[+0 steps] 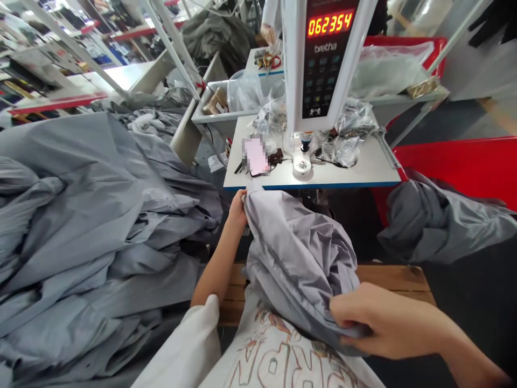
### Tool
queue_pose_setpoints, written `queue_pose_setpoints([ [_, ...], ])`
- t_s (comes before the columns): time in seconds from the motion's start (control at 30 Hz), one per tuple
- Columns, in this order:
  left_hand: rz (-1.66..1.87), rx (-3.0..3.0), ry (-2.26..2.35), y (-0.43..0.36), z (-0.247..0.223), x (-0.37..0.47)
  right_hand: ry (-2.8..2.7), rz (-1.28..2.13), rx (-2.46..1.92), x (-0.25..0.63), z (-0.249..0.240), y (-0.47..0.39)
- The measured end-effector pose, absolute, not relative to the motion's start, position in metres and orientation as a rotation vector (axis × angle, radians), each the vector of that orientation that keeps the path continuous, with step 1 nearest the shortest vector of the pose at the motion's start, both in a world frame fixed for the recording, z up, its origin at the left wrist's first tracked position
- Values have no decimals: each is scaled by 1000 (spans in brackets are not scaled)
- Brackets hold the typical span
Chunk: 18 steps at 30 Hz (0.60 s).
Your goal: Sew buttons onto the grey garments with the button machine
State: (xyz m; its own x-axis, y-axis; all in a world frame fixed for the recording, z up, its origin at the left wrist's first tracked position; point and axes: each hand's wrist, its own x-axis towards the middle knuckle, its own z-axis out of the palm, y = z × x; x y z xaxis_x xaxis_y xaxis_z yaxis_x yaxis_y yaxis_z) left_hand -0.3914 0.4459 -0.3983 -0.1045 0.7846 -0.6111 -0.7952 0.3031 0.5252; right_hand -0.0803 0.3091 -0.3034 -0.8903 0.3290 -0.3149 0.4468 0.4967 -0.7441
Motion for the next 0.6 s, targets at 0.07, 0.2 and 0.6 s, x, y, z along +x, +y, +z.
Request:
queue_pose_setpoints([
  [0.07,1303,35,968,438,-395,-399,2379,-1436,765,-73,-334,311],
  [0.2,1286,185,906,401,-368,-404,2371,-1574,1038,-68,-366,344],
  [0.6,1463,578,1632,344,-303,-458,2459,-1990,873,-175,-370,456],
])
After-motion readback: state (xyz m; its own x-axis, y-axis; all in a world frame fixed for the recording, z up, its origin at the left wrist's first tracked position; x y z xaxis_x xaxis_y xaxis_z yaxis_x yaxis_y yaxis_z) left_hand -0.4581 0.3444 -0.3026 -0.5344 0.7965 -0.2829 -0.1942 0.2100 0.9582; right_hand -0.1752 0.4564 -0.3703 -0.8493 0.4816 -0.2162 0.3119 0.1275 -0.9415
